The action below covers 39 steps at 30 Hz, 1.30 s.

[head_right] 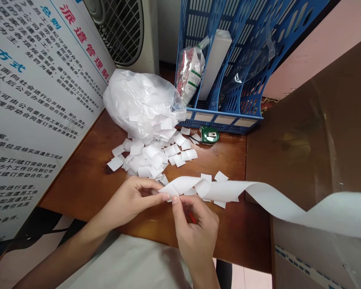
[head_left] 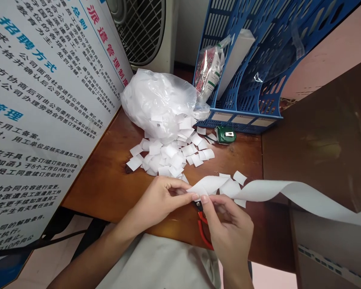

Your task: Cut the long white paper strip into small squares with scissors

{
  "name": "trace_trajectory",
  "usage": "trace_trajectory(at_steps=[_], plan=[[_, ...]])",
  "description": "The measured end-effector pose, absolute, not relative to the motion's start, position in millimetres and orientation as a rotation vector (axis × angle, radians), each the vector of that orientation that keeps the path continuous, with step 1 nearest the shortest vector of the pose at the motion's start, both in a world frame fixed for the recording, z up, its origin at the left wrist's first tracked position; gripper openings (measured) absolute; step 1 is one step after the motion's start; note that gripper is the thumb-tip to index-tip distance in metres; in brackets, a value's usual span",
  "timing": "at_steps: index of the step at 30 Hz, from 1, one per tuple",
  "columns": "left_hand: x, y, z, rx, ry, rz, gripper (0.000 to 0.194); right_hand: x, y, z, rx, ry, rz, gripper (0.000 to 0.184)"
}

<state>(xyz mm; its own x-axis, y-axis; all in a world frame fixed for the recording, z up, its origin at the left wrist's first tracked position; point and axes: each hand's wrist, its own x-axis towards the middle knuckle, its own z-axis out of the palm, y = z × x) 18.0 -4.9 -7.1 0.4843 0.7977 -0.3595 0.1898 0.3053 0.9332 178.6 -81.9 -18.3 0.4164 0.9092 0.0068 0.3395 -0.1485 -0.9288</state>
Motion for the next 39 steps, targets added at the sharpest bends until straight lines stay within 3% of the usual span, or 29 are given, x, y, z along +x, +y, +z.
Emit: trace_trajectory(at_steps=[5,11,21,30,34,39], plan=[[17.5,-4.3,-9.0,1.222,1.023,0.503,0.018,175.8,-82.5,-22.9,-1.706,-0.989,0.798,0.024],[14.0,-4.5,-11.8,1.144,0.94,0.472,0.012,185.3,-79.9,-26.9,-1.559,-0.797,1.228,0.03],[26.2,-9.6,-14.4,1.125,0.925,0.717,0.02,178.1,-78.9,-42.9,-1.486,-0.601,1.15,0.025],[28.7,-6.5,-16.8,1.05,0.937,0.692,0.014,175.6,-73.6,-39.4,-1.245,-0.41,1.377,0.021],[24.6,-3.3,-15.7,1.072,0.994,0.667,0.015,184.6,-82.9,-33.7,-1.484,-0.645,1.327,0.023],[12.4,1.5,-15.2,1.106,1.118,0.659,0.016,223.5,-113.8,-29.4,-1.878,-1.547,0.789,0.027]])
